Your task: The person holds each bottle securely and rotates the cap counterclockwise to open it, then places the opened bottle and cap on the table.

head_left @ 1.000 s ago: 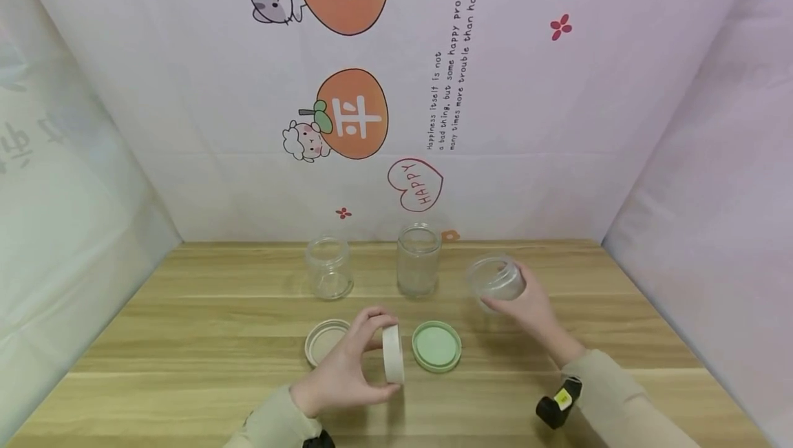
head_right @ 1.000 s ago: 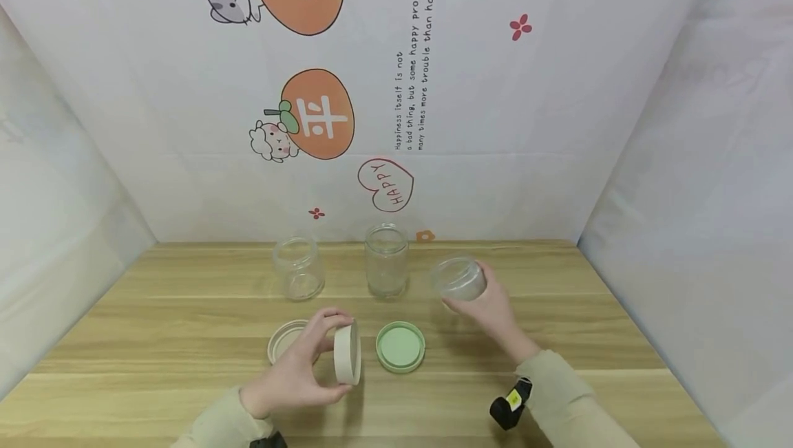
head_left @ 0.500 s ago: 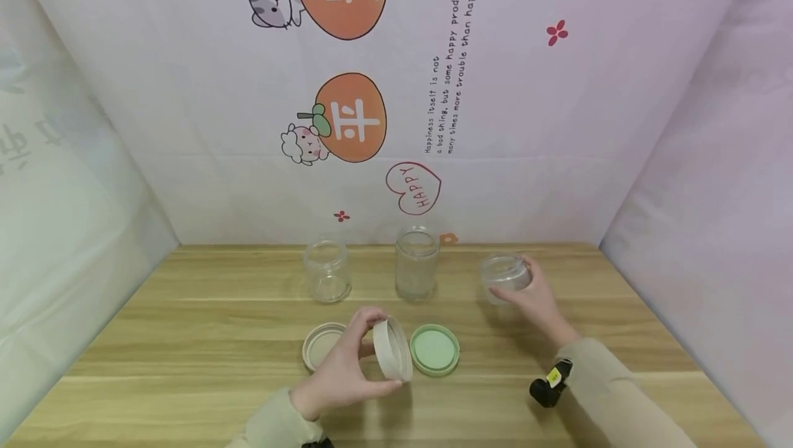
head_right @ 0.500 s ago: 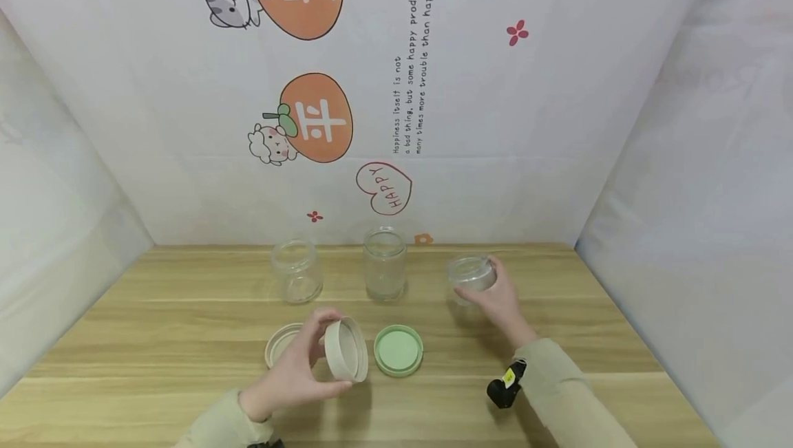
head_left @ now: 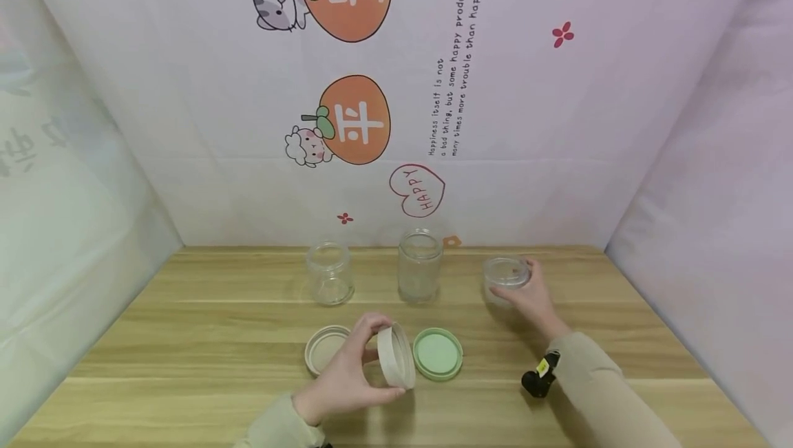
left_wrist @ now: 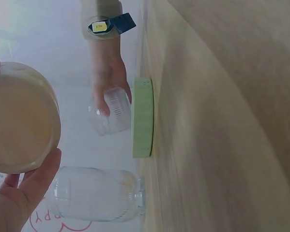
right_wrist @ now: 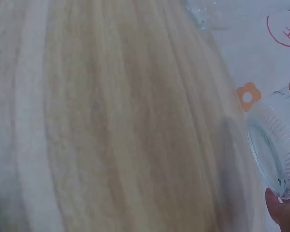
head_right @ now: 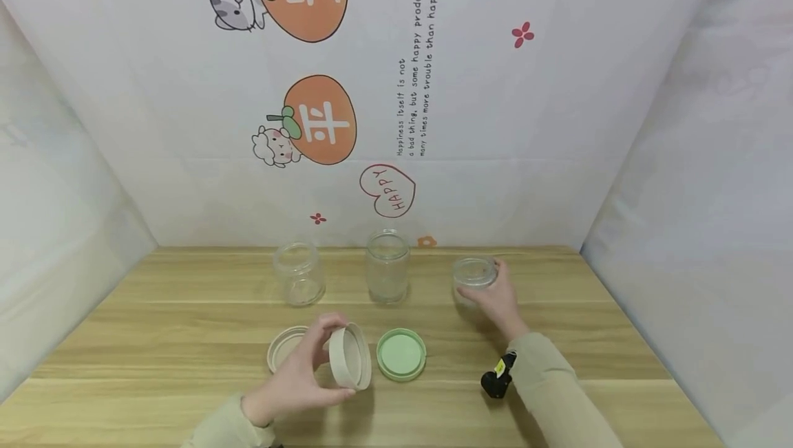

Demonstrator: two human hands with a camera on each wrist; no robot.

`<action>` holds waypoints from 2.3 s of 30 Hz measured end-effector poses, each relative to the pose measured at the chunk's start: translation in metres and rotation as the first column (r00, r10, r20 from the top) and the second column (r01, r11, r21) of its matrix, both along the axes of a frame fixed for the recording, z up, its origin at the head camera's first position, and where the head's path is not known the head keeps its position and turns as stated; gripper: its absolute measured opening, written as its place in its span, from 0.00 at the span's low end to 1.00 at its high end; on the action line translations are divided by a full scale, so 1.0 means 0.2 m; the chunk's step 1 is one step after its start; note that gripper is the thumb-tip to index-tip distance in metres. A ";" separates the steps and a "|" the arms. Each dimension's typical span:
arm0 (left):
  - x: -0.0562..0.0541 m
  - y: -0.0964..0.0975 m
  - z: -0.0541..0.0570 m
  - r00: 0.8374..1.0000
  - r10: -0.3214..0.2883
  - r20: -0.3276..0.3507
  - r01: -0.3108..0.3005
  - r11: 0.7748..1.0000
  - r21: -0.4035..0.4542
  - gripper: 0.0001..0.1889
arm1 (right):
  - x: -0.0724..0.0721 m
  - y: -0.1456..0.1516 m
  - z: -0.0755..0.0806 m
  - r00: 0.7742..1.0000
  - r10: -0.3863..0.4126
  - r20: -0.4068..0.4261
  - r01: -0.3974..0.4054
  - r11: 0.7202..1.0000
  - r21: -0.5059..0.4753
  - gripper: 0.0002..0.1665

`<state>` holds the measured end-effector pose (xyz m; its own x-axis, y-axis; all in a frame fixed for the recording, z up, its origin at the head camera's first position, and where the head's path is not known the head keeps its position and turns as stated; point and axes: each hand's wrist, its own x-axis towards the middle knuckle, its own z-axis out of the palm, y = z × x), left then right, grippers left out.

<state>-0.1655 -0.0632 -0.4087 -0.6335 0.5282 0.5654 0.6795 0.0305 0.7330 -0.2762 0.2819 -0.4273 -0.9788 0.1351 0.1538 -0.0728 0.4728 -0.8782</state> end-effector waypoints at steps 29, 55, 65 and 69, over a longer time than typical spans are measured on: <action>0.01 0.04 0.02 0.998 -0.009 0.058 0.009 1.000 0.004 0.41 | -0.04 0.03 -0.06 0.999 0.031 0.005 -0.032 0.995 0.093 0.58; 0.00 0.42 0.05 0.935 -0.007 0.355 0.035 0.997 -0.073 0.43 | 0.19 0.17 0.06 0.988 0.150 0.019 -0.150 0.989 0.006 0.62; -0.05 0.58 0.00 0.868 -0.037 0.495 0.027 0.999 0.027 0.43 | 0.31 0.17 0.09 0.975 0.220 -0.014 -0.218 0.972 0.087 0.58; -0.07 0.63 -0.01 0.840 0.031 0.542 -0.038 0.999 0.002 0.41 | 0.35 0.18 0.10 0.972 0.233 -0.017 -0.230 0.969 0.090 0.56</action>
